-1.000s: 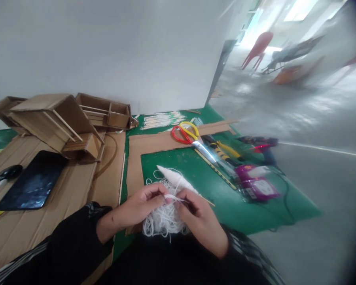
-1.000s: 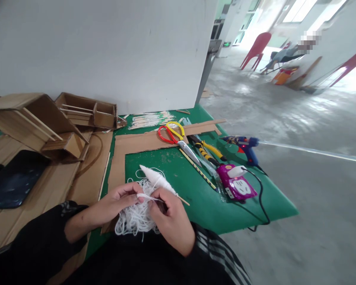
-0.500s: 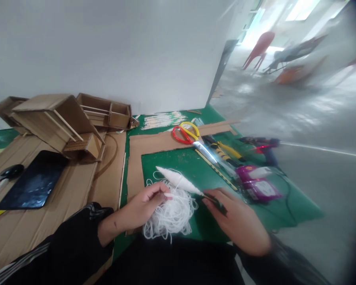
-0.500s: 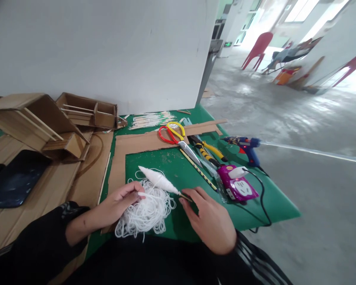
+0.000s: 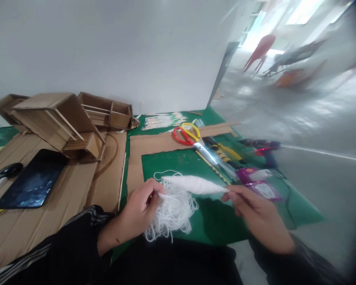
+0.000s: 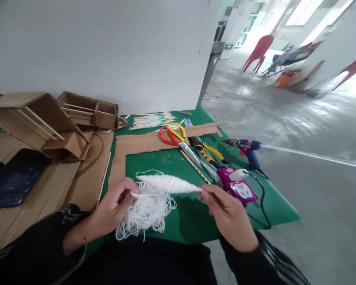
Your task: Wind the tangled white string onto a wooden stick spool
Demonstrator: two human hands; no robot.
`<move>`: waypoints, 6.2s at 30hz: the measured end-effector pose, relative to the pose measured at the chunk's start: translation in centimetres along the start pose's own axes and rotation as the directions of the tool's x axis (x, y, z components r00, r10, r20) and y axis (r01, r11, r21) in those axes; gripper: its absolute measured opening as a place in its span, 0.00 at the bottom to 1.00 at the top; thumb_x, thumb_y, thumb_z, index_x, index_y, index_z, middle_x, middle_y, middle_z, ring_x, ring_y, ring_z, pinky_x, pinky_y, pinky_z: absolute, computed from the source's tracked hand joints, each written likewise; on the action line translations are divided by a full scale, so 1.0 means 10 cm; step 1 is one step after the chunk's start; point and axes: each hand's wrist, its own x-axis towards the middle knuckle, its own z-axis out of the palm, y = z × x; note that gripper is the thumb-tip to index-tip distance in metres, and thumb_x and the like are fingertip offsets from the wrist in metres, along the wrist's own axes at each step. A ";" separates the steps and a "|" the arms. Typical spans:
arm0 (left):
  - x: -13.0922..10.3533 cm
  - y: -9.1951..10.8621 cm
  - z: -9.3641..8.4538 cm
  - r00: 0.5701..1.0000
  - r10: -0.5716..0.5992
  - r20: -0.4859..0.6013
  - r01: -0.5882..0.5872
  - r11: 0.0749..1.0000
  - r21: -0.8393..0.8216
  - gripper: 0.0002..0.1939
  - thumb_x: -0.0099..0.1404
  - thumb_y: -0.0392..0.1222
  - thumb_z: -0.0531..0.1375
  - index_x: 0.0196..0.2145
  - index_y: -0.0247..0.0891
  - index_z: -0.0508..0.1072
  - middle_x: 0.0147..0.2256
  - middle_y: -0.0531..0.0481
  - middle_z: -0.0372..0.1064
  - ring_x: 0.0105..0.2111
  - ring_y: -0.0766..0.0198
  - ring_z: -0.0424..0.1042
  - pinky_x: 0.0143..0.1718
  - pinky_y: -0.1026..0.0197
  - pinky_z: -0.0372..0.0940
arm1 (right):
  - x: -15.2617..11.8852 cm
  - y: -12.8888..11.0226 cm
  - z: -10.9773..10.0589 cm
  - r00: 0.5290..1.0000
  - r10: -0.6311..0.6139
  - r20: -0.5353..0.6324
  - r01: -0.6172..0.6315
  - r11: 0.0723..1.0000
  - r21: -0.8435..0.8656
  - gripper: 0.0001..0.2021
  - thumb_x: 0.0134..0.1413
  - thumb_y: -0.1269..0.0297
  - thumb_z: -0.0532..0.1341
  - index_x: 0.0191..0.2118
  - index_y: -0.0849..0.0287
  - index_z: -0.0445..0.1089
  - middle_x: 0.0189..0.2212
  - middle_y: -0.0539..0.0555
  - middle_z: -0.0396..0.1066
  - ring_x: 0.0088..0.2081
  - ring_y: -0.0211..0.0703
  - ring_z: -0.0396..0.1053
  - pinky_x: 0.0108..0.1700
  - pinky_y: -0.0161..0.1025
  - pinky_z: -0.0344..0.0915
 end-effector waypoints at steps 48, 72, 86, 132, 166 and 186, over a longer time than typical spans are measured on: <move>0.09 0.07 -0.08 0.969 -0.246 -0.008 0.226 0.902 -0.367 0.05 0.64 0.42 0.60 0.36 0.38 0.70 0.32 0.53 0.66 0.29 0.69 0.64 0.31 0.67 0.61 | 0.18 0.13 -0.12 0.974 -0.099 0.205 0.092 0.995 0.044 0.15 0.60 0.51 0.56 0.35 0.57 0.72 0.26 0.53 0.73 0.21 0.36 0.65 0.23 0.33 0.66; 0.13 0.03 -0.08 0.919 -0.393 0.023 0.305 0.676 -0.670 0.10 0.60 0.45 0.65 0.37 0.39 0.73 0.34 0.50 0.75 0.32 0.68 0.71 0.33 0.67 0.64 | 0.18 0.09 -0.04 0.963 -0.132 0.236 0.128 0.991 0.030 0.13 0.61 0.55 0.55 0.36 0.57 0.72 0.25 0.51 0.73 0.21 0.36 0.65 0.23 0.32 0.65; 0.00 0.09 -0.05 0.986 -0.161 0.038 0.165 0.954 -0.249 0.30 0.59 0.44 0.66 0.56 0.48 0.57 0.53 0.45 0.66 0.51 0.56 0.68 0.50 0.54 0.66 | 0.11 0.06 0.14 0.957 -0.134 0.257 0.112 0.989 0.099 0.12 0.62 0.56 0.56 0.36 0.57 0.72 0.24 0.50 0.72 0.21 0.35 0.64 0.23 0.31 0.64; 0.13 0.14 -0.25 0.897 -0.167 0.409 0.442 0.343 -0.829 0.13 0.66 0.48 0.51 0.44 0.41 0.67 0.41 0.45 0.74 0.33 0.53 0.78 0.28 0.61 0.66 | -0.13 -0.07 0.56 0.988 -0.145 -0.050 0.153 0.946 0.286 0.10 0.60 0.61 0.57 0.33 0.59 0.73 0.21 0.50 0.71 0.17 0.35 0.64 0.19 0.32 0.63; -0.01 0.26 -0.08 0.918 0.205 0.338 -0.229 0.973 0.033 0.25 0.69 0.32 0.50 0.62 0.44 0.61 0.57 0.45 0.66 0.56 0.58 0.67 0.58 0.54 0.62 | -0.18 -0.41 0.91 0.808 -0.584 -0.073 0.572 0.808 -0.140 0.13 0.59 0.75 0.54 0.32 0.57 0.75 0.24 0.54 0.72 0.27 0.42 0.63 0.29 0.40 0.62; 0.00 0.13 -0.04 0.973 -0.227 -0.046 0.160 0.804 -0.573 0.20 0.59 0.50 0.65 0.45 0.39 0.67 0.30 0.52 0.69 0.26 0.67 0.68 0.27 0.65 0.66 | -0.10 -0.57 0.88 0.973 -0.107 0.203 -0.020 0.843 0.538 0.14 0.61 0.56 0.57 0.36 0.60 0.75 0.25 0.51 0.68 0.27 0.38 0.64 0.29 0.33 0.62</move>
